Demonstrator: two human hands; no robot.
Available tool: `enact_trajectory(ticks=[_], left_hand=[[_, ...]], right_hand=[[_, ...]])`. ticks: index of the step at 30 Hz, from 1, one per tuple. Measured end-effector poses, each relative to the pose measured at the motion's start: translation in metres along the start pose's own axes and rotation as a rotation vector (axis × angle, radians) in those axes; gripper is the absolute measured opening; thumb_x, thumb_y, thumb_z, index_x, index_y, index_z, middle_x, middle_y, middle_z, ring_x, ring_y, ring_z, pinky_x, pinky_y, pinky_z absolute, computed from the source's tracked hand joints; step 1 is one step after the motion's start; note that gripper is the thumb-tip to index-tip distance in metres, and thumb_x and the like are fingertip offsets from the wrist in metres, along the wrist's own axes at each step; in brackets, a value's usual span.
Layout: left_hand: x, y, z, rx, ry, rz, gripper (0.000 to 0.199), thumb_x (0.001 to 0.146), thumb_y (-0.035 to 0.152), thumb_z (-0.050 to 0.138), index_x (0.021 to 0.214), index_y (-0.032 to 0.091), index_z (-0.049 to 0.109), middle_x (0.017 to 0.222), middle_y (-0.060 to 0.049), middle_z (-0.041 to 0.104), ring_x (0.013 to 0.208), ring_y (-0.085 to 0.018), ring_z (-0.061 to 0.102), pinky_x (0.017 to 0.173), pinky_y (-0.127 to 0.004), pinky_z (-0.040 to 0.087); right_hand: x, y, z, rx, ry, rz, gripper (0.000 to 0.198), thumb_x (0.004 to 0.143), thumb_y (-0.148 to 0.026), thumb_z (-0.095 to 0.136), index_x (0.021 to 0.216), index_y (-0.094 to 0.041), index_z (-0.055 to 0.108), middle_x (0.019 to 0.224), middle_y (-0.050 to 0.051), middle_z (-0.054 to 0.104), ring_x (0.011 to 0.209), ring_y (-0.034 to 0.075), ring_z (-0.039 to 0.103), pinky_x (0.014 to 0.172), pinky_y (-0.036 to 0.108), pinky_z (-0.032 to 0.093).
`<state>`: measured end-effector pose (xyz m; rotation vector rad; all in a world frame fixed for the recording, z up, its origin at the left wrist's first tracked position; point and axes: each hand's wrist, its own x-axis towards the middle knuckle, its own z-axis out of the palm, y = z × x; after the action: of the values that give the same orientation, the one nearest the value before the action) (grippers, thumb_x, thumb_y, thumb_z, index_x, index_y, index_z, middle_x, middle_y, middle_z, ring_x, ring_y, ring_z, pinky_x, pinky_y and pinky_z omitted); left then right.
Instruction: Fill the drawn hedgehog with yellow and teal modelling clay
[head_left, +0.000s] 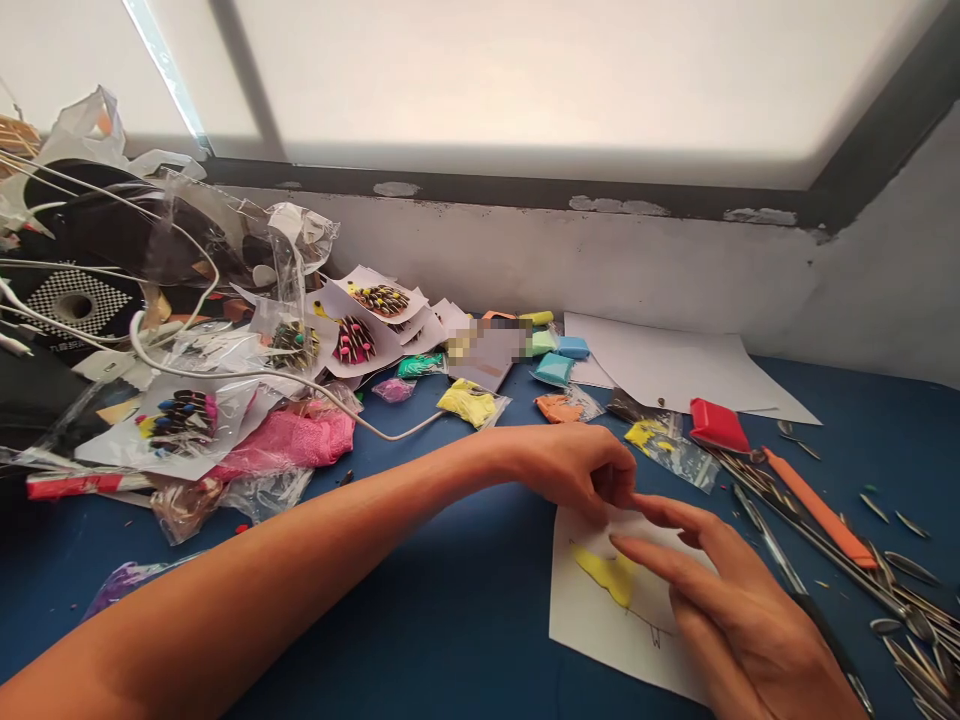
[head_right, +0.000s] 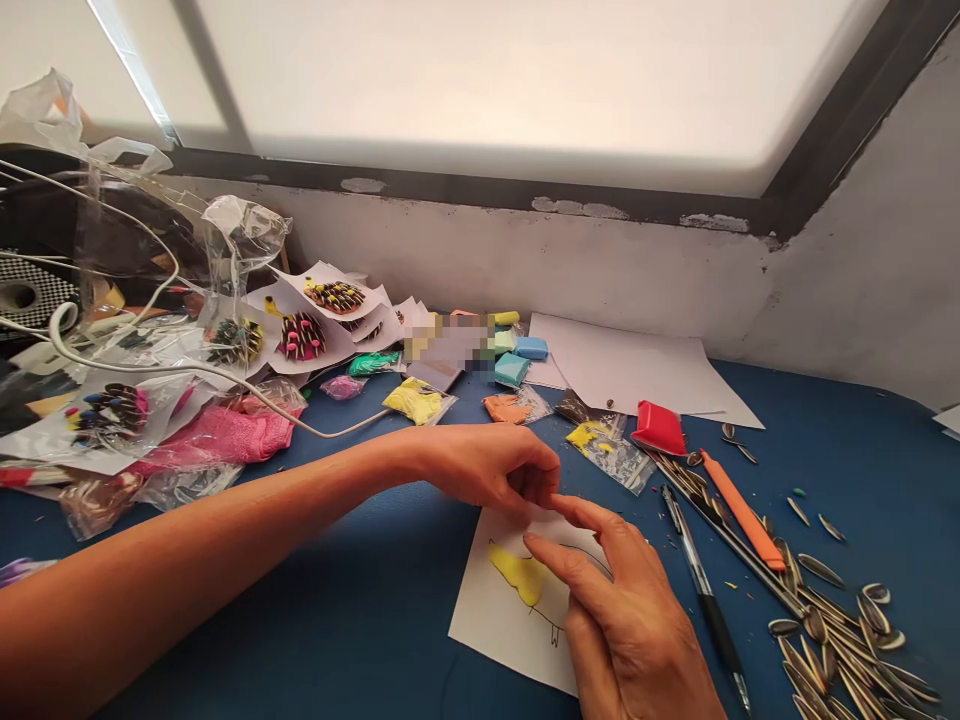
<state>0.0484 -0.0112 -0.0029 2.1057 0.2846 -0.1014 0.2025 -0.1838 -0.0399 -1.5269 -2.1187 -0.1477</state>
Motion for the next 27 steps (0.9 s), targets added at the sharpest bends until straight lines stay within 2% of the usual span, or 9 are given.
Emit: enact_trajectory(ticks=[3, 7, 13, 17, 21, 24, 27], left_hand=[[-0.002, 0.002, -0.001, 0.025, -0.009, -0.008, 0.02, 0.072, 0.01, 0.059, 0.091, 0.014, 0.056, 0.079, 0.003, 0.055, 0.071, -0.009, 0.052, 0.061, -0.021, 0.043], [-0.003, 0.007, -0.001, 0.085, -0.007, -0.007, 0.023, 0.074, 0.01, 0.055, 0.097, 0.014, 0.058, 0.081, 0.001, 0.055, 0.071, -0.01, 0.052, 0.059, -0.021, 0.042], [-0.008, 0.023, 0.0, 0.391, 0.076, -0.02, 0.024, 0.071, 0.005, 0.055, 0.092, 0.014, 0.061, 0.098, -0.004, 0.059, 0.091, -0.015, 0.054, 0.072, -0.024, 0.043], [-0.012, 0.025, -0.006, 0.269, -0.036, -0.056, 0.029, 0.073, 0.009, 0.054, 0.101, 0.015, 0.054, 0.093, -0.001, 0.057, 0.08, -0.012, 0.054, 0.065, -0.022, 0.044], [-0.013, 0.027, -0.006, 0.242, -0.138, -0.125, 0.045, 0.065, 0.02, 0.068, 0.106, 0.018, 0.048, 0.098, 0.001, 0.056, 0.082, -0.013, 0.055, 0.066, -0.022, 0.045], [-0.012, 0.028, -0.002, 0.337, -0.173, -0.145, 0.053, 0.06, 0.029, 0.074, 0.105, 0.019, 0.048, 0.101, 0.0, 0.057, 0.086, -0.015, 0.056, 0.068, -0.025, 0.045], [-0.011, 0.028, 0.002, 0.421, -0.169, -0.128, 0.054, 0.059, 0.035, 0.075, 0.104, 0.019, 0.049, 0.103, -0.002, 0.058, 0.089, -0.018, 0.056, 0.069, -0.027, 0.045]], right_hand=[[-0.001, -0.001, -0.001, 0.026, 0.005, 0.006, 0.03, 0.089, -0.018, 0.049, 0.108, -0.031, 0.067, 0.131, 0.007, 0.055, 0.111, 0.022, 0.063, 0.079, 0.031, 0.058], [-0.001, -0.001, 0.0, -0.005, -0.009, -0.056, 0.031, 0.087, -0.018, 0.051, 0.108, -0.031, 0.069, 0.133, 0.007, 0.053, 0.11, 0.022, 0.063, 0.08, 0.031, 0.057], [0.0, 0.001, -0.001, -0.07, -0.03, -0.121, 0.03, 0.088, -0.021, 0.052, 0.111, -0.031, 0.068, 0.136, 0.007, 0.051, 0.114, 0.022, 0.061, 0.085, 0.032, 0.056], [-0.001, 0.002, -0.002, -0.035, -0.005, -0.073, 0.03, 0.089, -0.016, 0.048, 0.11, -0.029, 0.065, 0.133, 0.006, 0.052, 0.112, 0.018, 0.062, 0.078, 0.025, 0.057], [0.001, -0.001, -0.002, 0.006, 0.041, 0.014, 0.026, 0.092, -0.015, 0.042, 0.104, -0.028, 0.061, 0.121, 0.005, 0.057, 0.103, 0.014, 0.066, 0.067, 0.019, 0.055], [0.002, -0.002, -0.004, 0.003, 0.064, 0.034, 0.021, 0.093, -0.015, 0.04, 0.099, -0.026, 0.058, 0.116, 0.006, 0.06, 0.103, 0.015, 0.066, 0.072, 0.021, 0.056], [-0.001, -0.001, -0.008, -0.025, 0.054, 0.002, 0.021, 0.092, -0.016, 0.043, 0.103, -0.025, 0.058, 0.116, 0.008, 0.061, 0.106, 0.016, 0.065, 0.077, 0.023, 0.056]])
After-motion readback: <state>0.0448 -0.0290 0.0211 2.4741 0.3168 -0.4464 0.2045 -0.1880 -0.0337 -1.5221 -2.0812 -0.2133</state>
